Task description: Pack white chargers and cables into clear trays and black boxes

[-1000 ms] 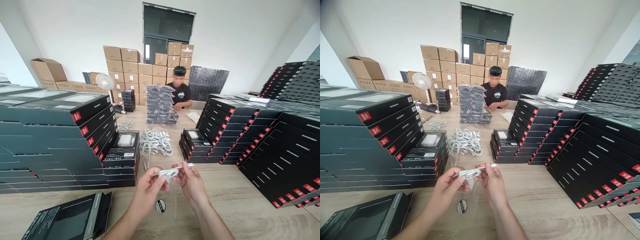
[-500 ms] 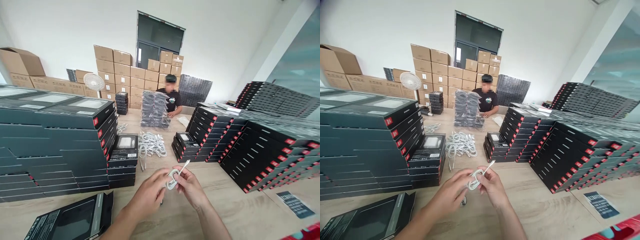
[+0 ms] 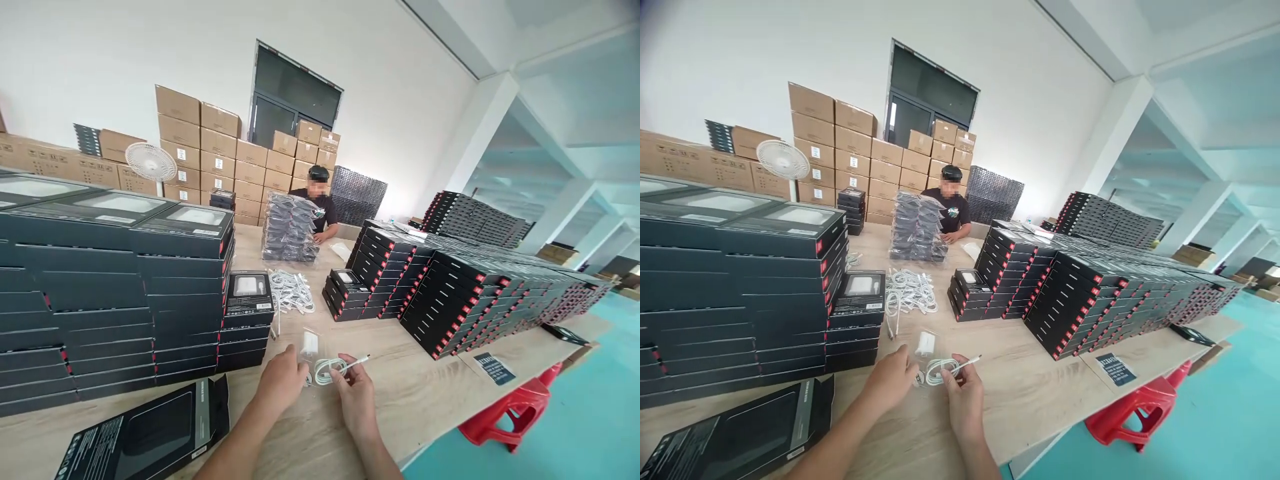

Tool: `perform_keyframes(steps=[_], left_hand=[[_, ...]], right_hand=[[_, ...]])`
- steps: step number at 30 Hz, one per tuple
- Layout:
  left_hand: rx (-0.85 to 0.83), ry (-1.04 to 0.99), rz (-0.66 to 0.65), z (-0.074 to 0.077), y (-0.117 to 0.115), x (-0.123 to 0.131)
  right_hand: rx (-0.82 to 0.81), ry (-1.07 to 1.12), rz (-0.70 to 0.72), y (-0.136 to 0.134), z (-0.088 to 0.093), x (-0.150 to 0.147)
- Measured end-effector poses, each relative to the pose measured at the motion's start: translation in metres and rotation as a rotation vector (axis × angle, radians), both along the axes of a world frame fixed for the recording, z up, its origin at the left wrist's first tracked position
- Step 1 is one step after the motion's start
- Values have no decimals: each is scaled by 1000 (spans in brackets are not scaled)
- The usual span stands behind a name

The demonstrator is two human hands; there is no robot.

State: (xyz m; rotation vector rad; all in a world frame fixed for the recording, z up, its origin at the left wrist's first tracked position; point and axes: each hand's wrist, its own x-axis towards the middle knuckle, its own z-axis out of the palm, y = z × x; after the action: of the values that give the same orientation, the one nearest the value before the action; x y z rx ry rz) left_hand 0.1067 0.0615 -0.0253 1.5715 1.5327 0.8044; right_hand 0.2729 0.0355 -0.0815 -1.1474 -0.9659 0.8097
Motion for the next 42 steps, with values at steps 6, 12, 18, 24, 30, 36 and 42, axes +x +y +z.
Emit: perform_keyframes(steps=[6, 12, 18, 24, 30, 36, 42], left_hand=[[-156, -676, -124, 1, -6, 16], [-296, -1242, -150, -9, -7, 20], [-247, -1184, -133, -7, -7, 20], [-159, -1168, -58, -7, -7, 29], [-100, -1125, 146, -20, 2, 32], [-222, -1220, -9, -9, 1, 16], [-123, -1336, -27, 1, -2, 18]], right_hand=[[152, -348, -126, 5, 19, 6], [309, -683, -113, -3, 21, 11], [57, -253, 128, -2, 37, 28], [-56, -106, 280, 10, 42, 23], [90, -507, 59, 26, 16, -1], [-16, -301, 380, 27, 35, 2], [-146, -40, 245, 11, 48, 10]])
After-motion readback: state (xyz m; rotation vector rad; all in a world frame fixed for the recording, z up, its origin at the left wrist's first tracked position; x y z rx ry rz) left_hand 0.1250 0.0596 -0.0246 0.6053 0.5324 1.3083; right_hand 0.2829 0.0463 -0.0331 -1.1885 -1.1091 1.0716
